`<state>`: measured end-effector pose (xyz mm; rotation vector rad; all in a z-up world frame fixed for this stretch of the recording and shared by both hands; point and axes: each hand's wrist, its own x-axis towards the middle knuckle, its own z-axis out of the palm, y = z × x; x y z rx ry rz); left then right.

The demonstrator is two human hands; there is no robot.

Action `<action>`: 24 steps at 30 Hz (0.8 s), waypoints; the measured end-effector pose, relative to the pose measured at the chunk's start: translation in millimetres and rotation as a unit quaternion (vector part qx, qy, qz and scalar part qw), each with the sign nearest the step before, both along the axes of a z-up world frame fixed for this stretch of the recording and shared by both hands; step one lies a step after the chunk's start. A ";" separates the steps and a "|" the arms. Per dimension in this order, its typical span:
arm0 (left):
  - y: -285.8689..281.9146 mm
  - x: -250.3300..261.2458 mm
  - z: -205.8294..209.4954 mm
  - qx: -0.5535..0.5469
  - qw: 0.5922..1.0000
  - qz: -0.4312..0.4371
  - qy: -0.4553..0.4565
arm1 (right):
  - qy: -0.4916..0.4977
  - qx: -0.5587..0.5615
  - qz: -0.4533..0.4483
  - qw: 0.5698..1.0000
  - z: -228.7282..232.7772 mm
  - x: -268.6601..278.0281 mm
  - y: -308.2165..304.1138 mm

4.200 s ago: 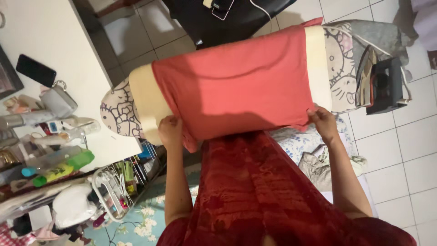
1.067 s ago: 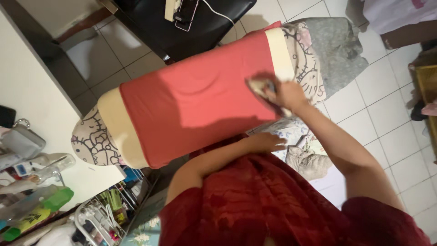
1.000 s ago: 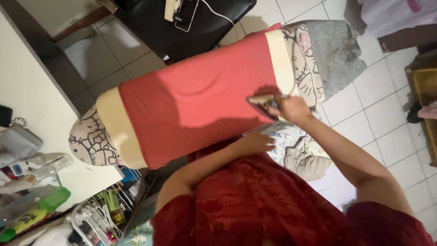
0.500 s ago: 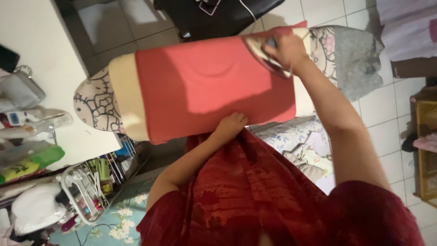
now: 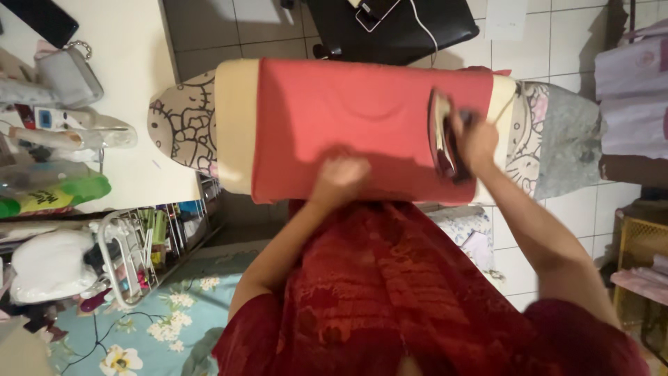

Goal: The person irons a dark blue garment and then a red t-shirt on an ironing board. They repeatedly smooth the fabric, reposition the garments, and use the iron to remove wrinkles from various sections including sleeves and the body.

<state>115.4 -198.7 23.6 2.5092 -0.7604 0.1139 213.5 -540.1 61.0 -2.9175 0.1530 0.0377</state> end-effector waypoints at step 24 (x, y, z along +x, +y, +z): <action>145.1 98.3 -28.9 -0.163 0.884 0.426 0.102 | -0.031 0.072 -0.053 0.996 -8.4 46.6 98.2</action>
